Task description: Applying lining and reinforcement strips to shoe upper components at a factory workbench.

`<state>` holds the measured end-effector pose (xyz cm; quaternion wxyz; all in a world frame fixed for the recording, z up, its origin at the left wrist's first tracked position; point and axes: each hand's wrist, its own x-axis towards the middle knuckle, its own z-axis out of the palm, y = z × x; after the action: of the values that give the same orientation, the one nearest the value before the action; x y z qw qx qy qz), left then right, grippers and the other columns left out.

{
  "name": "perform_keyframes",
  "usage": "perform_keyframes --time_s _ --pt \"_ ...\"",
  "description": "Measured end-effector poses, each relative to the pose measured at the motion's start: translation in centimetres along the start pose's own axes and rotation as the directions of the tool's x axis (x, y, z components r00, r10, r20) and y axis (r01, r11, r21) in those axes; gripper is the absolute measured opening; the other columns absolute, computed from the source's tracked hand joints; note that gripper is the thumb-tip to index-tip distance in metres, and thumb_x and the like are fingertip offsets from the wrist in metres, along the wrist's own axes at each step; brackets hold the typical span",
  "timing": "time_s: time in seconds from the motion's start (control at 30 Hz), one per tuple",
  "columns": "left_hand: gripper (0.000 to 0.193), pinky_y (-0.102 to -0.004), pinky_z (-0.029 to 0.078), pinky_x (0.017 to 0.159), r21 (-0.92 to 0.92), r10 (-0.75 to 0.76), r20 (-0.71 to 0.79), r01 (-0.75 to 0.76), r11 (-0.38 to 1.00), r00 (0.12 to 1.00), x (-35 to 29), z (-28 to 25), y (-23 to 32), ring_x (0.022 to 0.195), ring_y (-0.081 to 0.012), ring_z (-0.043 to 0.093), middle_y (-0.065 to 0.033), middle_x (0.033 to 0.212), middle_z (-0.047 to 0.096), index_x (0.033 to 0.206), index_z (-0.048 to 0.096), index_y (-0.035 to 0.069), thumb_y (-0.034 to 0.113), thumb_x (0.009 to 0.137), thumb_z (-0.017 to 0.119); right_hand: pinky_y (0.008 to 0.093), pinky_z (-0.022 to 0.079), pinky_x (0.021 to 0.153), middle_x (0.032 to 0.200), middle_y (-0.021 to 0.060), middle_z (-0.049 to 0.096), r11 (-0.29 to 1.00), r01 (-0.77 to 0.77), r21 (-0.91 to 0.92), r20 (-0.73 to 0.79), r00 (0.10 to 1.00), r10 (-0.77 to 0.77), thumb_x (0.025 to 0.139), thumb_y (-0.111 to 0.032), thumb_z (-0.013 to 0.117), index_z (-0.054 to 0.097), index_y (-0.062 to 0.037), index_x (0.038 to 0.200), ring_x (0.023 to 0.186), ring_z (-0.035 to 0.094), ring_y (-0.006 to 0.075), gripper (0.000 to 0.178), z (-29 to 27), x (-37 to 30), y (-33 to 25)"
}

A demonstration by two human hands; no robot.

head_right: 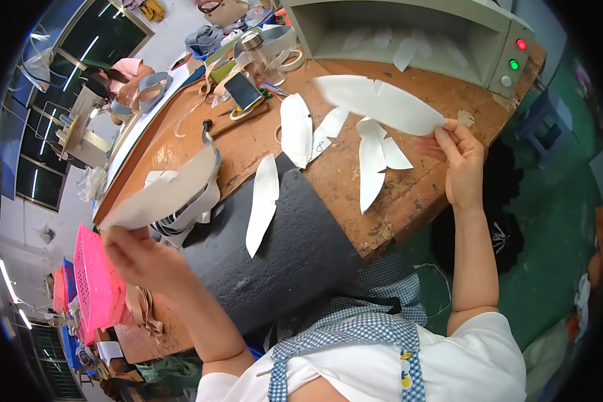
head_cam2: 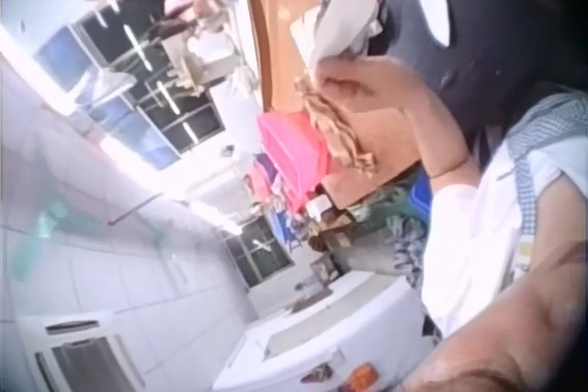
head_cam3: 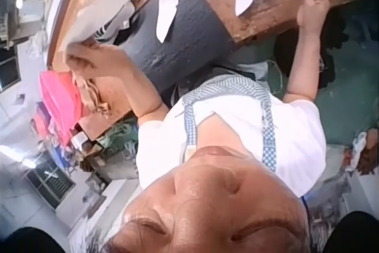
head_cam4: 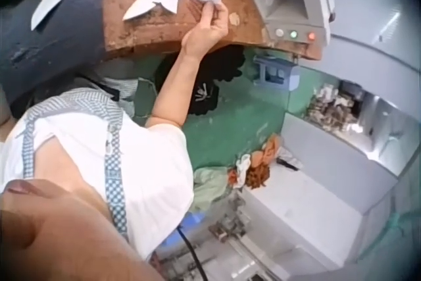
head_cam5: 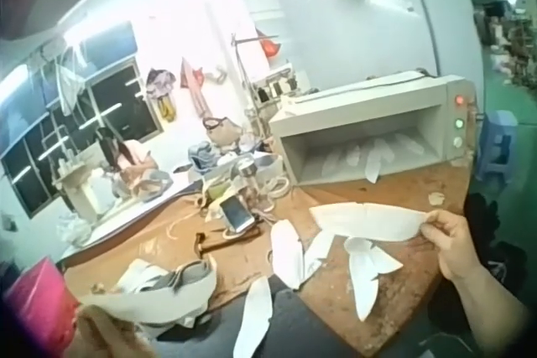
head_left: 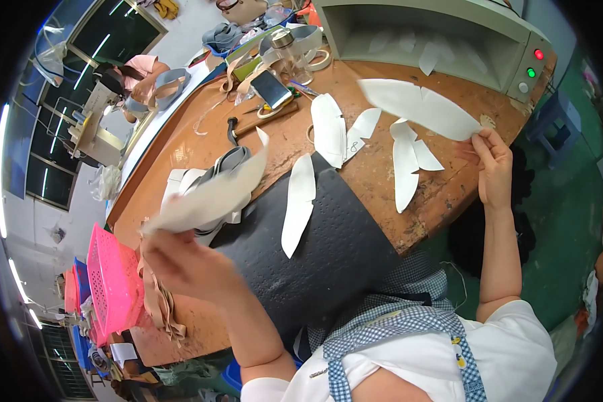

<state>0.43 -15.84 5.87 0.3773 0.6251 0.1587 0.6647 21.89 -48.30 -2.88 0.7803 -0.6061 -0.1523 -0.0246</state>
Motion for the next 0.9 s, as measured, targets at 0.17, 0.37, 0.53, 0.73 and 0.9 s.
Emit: perform_keyframes --time_s 0.17,0.37,0.53,0.73,0.9 --pt "0.031 -0.0357 0.056 0.080 -0.120 0.327 0.870 -0.484 0.867 0.369 -12.9 0.4 -2.6 0.092 -0.0242 0.068 -0.0108 0.100 0.070 0.112 0.063 0.001 0.004 0.082 0.066 0.0266 0.051 0.081 0.094 0.0015 0.064 0.971 0.190 -0.143 -0.050 0.979 -0.198 0.097 -0.004 0.051 0.060 0.0006 0.099 0.086 0.063 0.0113 0.010 2.2 -0.6 -0.9" --pt "0.054 -0.0347 0.053 0.081 0.066 -0.074 0.897 0.032 0.997 0.435 -13.6 1.0 -0.8 0.096 -0.0311 0.067 -0.0187 0.106 0.067 0.128 0.054 -0.001 0.009 0.078 0.075 0.0246 0.050 0.077 0.091 0.0064 0.066 0.890 0.286 -0.356 0.171 0.956 -0.239 0.094 0.003 0.051 0.059 0.0049 0.101 0.084 0.062 0.0105 0.011 6.9 -4.1 -0.7" --pt "0.049 -0.0317 0.051 0.091 0.052 -0.112 0.766 0.112 0.992 0.633 -11.7 5.4 1.5 0.105 -0.0222 0.065 -0.0161 0.115 0.067 0.125 0.056 -0.005 0.003 0.079 0.074 0.0320 0.054 0.076 0.107 0.0170 0.066 0.807 0.480 -0.343 0.368 0.860 -0.355 0.088 0.007 0.053 0.059 0.0048 0.111 0.092 0.066 0.0253 0.024 11.8 -7.8 -0.2" --pt "0.026 -0.0268 0.054 0.079 0.015 -0.272 0.582 0.324 0.946 0.766 -12.0 5.3 0.6 0.089 -0.0154 0.069 -0.0129 0.099 0.071 0.111 0.064 -0.004 0.000 0.085 0.068 0.0389 0.054 0.085 0.119 0.0230 0.061 0.734 0.627 -0.260 0.491 0.741 -0.458 0.083 0.007 0.056 0.056 0.0058 0.116 0.106 0.063 0.0378 0.033 13.1 -7.3 0.0" --pt "0.014 -0.0229 0.053 0.070 -0.004 -0.329 0.555 0.399 0.917 0.764 -12.2 5.1 0.2 0.077 -0.0087 0.067 -0.0080 0.083 0.071 0.100 0.067 -0.004 0.000 0.088 0.067 0.0381 0.056 0.082 0.116 0.0227 0.063 0.800 0.542 -0.257 0.439 0.803 -0.402 0.085 0.002 0.061 0.057 0.0051 0.121 0.103 0.065 0.0353 0.036 13.1 -7.4 -0.2"
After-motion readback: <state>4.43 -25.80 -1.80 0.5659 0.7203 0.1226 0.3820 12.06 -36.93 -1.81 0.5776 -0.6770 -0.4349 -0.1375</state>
